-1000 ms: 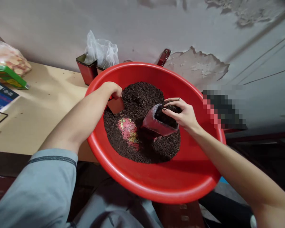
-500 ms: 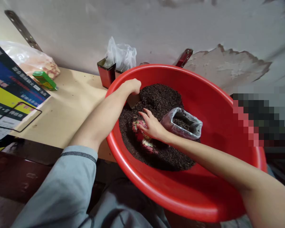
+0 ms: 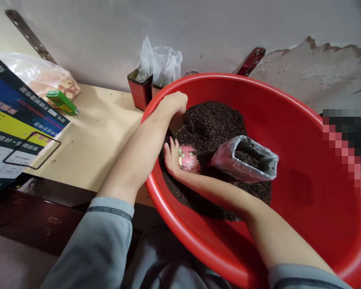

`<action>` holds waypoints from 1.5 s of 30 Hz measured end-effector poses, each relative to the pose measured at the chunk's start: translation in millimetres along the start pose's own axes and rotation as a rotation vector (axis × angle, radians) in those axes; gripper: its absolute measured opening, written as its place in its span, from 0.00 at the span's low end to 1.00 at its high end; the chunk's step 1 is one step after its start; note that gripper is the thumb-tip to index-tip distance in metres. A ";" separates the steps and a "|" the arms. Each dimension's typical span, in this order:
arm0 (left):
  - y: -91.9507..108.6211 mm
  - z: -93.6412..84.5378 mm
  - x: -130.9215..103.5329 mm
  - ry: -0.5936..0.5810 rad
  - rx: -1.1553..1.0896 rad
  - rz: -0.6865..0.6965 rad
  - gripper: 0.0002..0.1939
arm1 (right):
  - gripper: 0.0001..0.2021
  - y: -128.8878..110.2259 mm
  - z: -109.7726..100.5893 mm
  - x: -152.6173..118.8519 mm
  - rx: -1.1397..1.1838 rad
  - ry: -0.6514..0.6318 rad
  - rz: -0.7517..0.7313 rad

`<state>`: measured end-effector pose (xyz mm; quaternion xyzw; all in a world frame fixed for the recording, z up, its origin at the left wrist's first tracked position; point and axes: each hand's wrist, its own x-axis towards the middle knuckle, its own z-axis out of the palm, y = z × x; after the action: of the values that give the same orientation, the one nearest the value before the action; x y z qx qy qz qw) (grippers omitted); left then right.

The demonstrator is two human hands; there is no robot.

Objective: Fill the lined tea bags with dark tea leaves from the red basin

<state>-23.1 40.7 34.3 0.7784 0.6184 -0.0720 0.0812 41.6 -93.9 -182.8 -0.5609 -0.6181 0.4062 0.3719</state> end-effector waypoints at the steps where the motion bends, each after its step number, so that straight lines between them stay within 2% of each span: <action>1: -0.5 -0.4 0.1 0.007 -0.003 -0.010 0.30 | 0.41 -3.8 3.6 -2.7 0.030 0.012 -0.006; 5: -1.8 -2.9 -1.2 0.014 0.000 -0.042 0.31 | 0.38 -14.5 5.4 -14.2 0.113 0.012 -0.087; 11: 2.3 -5.2 -5.7 -0.065 0.025 -0.021 0.29 | 0.26 -22.0 2.2 -27.3 0.163 0.038 -0.150; 14: 5.8 -2.7 -6.5 -0.103 0.053 0.009 0.29 | 0.21 -24.8 -0.1 -23.8 0.211 0.039 -0.133; 17: 7.0 1.5 -5.9 -0.133 0.080 0.018 0.28 | 0.17 -29.4 -6.9 -14.4 0.278 -0.014 -0.090; 22: 3.1 4.8 -3.9 -0.193 0.138 0.047 0.26 | 0.15 -44.3 -31.0 -1.5 0.338 -0.080 -0.072; 26: 1.6 3.4 -3.9 -0.207 0.149 0.037 0.30 | 0.18 -71.0 -75.2 -3.8 0.491 -0.099 0.029; 28: 1.7 2.9 -3.3 -0.207 0.150 0.038 0.31 | 0.20 -88.5 -109.5 -7.1 0.549 -0.084 0.072; 31: 0.8 3.7 -0.7 -0.197 0.152 0.031 0.31 | 0.21 -109.1 -170.5 -9.3 0.531 -0.039 0.055; 34: -0.5 4.6 0.9 -0.195 0.136 0.027 0.32 | 0.21 -112.8 -229.5 -6.3 0.444 0.007 -0.041; 37: 0.3 3.4 -1.8 -0.208 0.124 0.019 0.32 | 0.18 -101.8 -273.8 -2.8 0.218 0.137 -0.247; 39: 1.6 1.9 -4.6 -0.214 0.130 0.011 0.31 | 0.16 -92.0 -292.9 -2.7 0.013 0.190 -0.419; 41: 2.2 1.2 -6.3 -0.220 0.130 0.004 0.30 | 0.13 -83.5 -305.1 -4.2 -0.139 0.162 -0.550; 45: 0.3 3.1 -4.1 -0.219 0.099 0.017 0.32 | 0.09 -78.8 -317.7 -7.2 -0.239 0.018 -0.607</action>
<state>-23.8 36.1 32.2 0.7741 0.5949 -0.1864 0.1106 302.3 -77.3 14.6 -0.3945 -0.7969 0.1965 0.4131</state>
